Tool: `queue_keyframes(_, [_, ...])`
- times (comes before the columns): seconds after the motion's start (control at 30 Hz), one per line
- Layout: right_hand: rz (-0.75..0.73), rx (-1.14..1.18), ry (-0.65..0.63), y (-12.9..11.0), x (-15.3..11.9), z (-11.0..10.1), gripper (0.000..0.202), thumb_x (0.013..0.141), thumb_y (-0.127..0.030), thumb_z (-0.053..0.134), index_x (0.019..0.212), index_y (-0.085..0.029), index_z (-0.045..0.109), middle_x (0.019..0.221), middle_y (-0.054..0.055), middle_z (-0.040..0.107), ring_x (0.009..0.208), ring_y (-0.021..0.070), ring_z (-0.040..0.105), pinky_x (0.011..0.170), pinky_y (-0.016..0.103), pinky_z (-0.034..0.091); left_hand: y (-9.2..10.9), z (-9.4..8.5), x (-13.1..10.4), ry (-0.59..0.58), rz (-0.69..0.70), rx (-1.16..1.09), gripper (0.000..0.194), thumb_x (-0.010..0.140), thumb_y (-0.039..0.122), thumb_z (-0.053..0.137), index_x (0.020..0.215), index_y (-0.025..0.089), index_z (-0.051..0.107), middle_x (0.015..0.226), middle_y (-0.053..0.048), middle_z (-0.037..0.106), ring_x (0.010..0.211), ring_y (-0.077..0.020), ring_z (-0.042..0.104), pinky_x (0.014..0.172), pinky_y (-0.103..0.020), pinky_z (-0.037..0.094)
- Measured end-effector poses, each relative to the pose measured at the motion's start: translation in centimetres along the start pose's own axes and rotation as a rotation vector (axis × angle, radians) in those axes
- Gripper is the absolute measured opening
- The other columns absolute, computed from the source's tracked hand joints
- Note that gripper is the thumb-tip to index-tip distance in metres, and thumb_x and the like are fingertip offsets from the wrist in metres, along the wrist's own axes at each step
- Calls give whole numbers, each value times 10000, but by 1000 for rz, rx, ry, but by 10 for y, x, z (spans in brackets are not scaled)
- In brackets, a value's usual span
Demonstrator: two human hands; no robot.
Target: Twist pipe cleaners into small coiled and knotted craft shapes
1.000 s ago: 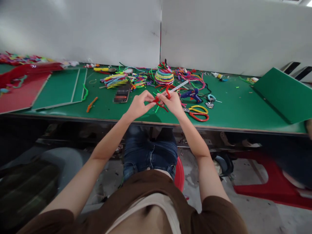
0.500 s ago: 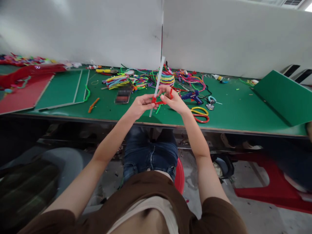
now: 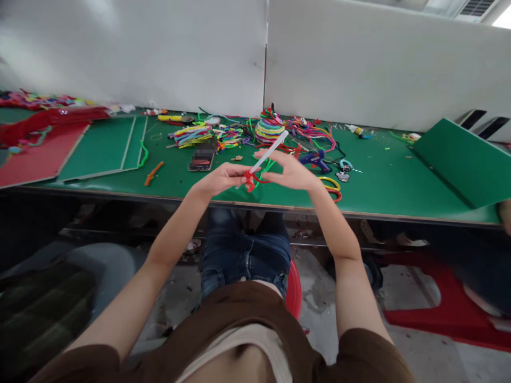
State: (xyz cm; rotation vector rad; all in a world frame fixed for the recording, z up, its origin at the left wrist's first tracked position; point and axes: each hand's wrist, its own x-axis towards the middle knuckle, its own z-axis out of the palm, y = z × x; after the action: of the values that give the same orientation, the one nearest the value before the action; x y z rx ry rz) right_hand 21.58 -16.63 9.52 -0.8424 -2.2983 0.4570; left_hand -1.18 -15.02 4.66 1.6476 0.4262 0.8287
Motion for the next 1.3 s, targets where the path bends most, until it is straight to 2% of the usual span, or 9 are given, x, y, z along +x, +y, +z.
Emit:
queue_keyframes(0.07, [-41,75,-128,-6,4,13,345,801,-373,605,1106,-212,609,1162,64,643,1124,220,568,977,408,434,0,1,-1,-6,10,-65,386,724,324,715,1089,201,687,794,-42,698,685,-124,639,658,-246,531])
queue_keyframes(0.17, [9,193,-190,-4,9,26,293,876,-354,494,1084,-181,607,898,36,688,783,140,628,743,304,502,-2,1,-2,28,3,-82,408,731,320,708,1121,206,669,831,-44,705,675,-110,639,657,-234,539])
queue_keyframes(0.3, [144,145,-75,3,14,28,262,870,-332,489,973,-148,644,613,-34,582,505,73,450,512,216,380,-4,2,-1,167,11,62,436,776,276,650,1199,183,615,846,-51,715,727,-126,671,664,-236,550])
queue_keyframes(0.43, [220,-78,58,-5,22,21,220,835,-304,541,826,-141,688,621,-7,599,548,95,480,547,236,374,-8,9,5,403,106,297,354,796,226,597,1139,151,646,909,-63,720,724,-144,687,643,-247,559])
queue_keyframes(0.57, [220,-363,193,-21,29,23,170,827,-271,566,824,-185,712,828,58,665,759,181,580,678,300,427,-11,16,12,575,199,503,304,814,207,573,1103,176,662,992,-55,711,724,-142,691,701,-263,570])
queue_keyframes(0.8, [179,-463,472,-19,21,67,309,927,-291,394,1042,-232,675,904,74,631,816,180,588,690,306,457,-16,27,25,763,247,315,360,866,336,546,1203,212,571,1096,-41,674,910,-165,670,771,-271,569])
queue_keyframes(0.93, [215,-509,577,-8,19,84,350,948,-301,337,1109,-255,644,934,76,629,833,170,582,656,279,442,-27,29,34,758,184,82,301,870,318,544,1144,196,544,1015,-51,690,932,-176,668,796,-310,568])
queue_keyframes(1.1, [300,-556,445,10,18,88,333,950,-327,345,1081,-252,642,976,77,624,847,180,568,620,271,399,-33,25,36,639,5,-113,166,880,232,529,1037,185,500,937,-39,685,903,-141,670,801,-281,554])
queue_keyframes(1.3, [190,-653,398,19,10,82,339,957,-323,334,965,-259,667,889,51,655,809,166,560,590,278,351,-22,19,32,567,-151,-120,117,907,285,477,901,176,518,804,-12,662,752,-92,654,714,-219,541])
